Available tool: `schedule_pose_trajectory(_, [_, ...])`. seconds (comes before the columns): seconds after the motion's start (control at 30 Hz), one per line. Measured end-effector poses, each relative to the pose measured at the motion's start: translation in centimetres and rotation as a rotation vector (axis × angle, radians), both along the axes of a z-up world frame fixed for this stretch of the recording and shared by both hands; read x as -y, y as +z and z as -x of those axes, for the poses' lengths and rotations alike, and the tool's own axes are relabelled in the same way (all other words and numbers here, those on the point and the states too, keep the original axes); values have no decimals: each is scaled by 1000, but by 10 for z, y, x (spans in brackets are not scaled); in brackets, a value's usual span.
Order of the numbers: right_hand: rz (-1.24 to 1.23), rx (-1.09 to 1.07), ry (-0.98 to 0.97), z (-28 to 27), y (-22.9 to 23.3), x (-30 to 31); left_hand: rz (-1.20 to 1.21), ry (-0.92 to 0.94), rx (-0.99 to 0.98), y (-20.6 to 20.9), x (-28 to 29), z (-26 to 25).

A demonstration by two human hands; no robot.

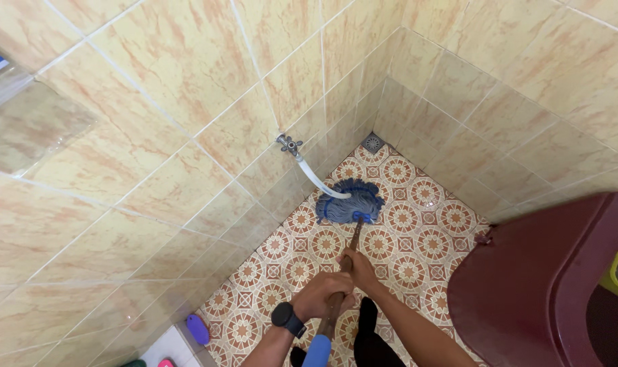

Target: The person mops the tiled floor of a bathroom using a mop, moving it around the space between a water tank and a wall.

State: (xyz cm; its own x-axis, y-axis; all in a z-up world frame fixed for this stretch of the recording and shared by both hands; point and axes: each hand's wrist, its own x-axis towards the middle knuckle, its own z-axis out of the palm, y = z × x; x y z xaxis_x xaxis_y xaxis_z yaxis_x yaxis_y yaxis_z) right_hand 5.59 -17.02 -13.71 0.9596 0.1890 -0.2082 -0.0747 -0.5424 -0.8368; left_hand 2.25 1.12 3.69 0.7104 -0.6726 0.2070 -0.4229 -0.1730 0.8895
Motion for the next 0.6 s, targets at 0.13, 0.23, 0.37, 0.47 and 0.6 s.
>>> schedule_pose_trajectory(0.13, [-117,132,-15,8,6,7,5,-34,-46,10,3,1])
schedule_pose_trajectory(0.23, [-108,202,-11,2,-1,10,47,2,-11,10,9,-1])
schedule_pose_trajectory(0.37, [-151,237,47,-15,-25,13,95,40,-34,3,12,-5])
schedule_pose_trajectory(0.47, [-117,253,77,-26,-41,15,84,111,-37,-7,13,-2])
schedule_pose_trajectory(0.6, [-189,263,161,-43,-51,25,34,149,-43,-25,28,4])
